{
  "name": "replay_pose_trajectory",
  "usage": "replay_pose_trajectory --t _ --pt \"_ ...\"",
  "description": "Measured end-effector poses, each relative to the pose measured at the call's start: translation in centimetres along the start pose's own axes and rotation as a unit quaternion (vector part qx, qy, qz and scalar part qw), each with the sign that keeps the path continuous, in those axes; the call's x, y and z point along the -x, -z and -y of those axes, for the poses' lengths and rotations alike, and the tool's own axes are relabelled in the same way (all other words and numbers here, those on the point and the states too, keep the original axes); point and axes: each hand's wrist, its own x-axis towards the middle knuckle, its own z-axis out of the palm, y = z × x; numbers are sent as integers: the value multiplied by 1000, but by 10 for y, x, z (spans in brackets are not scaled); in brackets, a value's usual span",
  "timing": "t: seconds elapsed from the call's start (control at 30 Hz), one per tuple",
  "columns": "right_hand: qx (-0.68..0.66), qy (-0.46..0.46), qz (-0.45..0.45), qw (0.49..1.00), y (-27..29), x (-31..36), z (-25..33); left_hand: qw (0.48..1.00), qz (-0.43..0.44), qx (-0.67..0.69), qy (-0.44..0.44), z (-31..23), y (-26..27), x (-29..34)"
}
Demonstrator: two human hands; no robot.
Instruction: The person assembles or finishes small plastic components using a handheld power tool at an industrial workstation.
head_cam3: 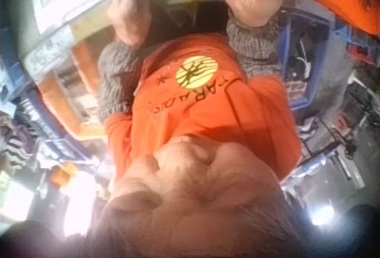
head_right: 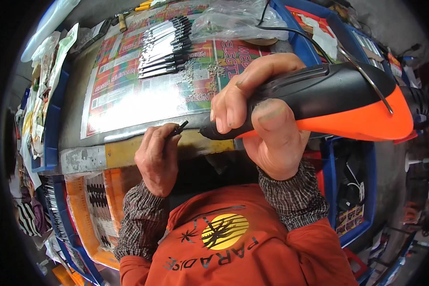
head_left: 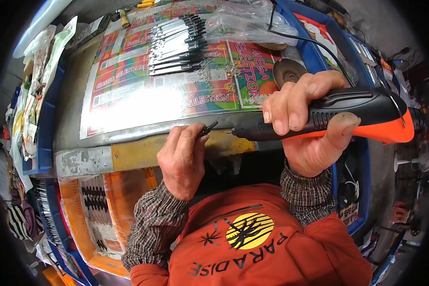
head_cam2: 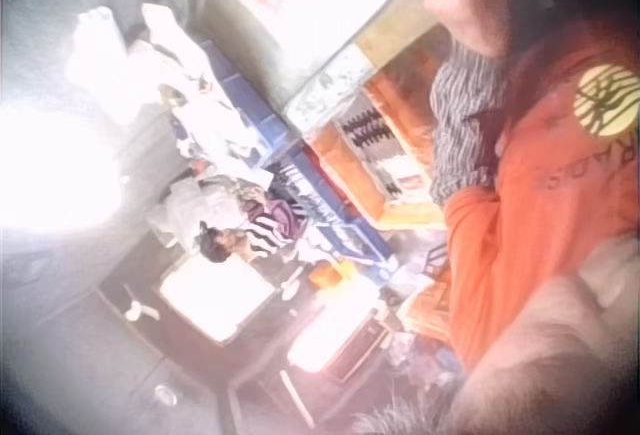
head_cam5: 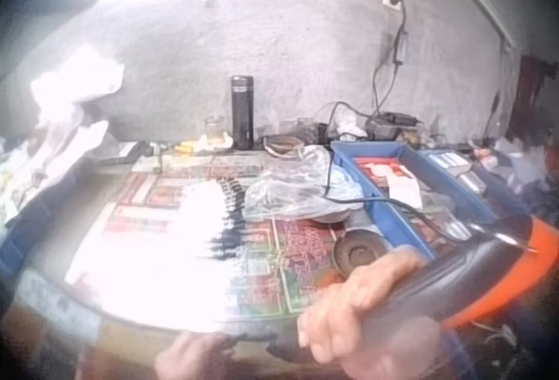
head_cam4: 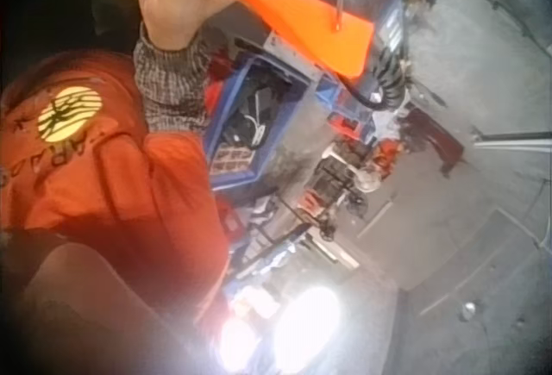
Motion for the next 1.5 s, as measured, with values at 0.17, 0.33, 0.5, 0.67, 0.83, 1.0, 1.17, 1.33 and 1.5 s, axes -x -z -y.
replay_pose_trajectory --t 0.17,0.33,0.5,0.67,0.83,1.0,1.17,1.33,1.5 --pt "1 -2 19 1000 -6 2 1 981 60 105 151 -9 15 14" --pt "23 -11 60 998 -10 4 -3 815 81 401 410 -18 27 31" --pt "27 -26 72 997 -17 7 -4 788 9 449 422 -20 28 45" --pt "40 -35 96 994 -21 10 -11 733 -13 509 451 -21 25 53" --pt "32 -38 132 990 -25 9 -12 629 -17 567 532 -23 24 52" --pt "27 -42 132 990 -26 11 -17 599 -16 585 547 -24 20 50" --pt "27 -37 146 988 -26 9 -20 585 -42 582 563 -25 15 45" --pt "7 -26 176 984 -25 9 -24 605 -31 561 564 -23 11 49" --pt "6 -50 180 982 -26 10 -27 622 -30 543 563 -25 8 49"
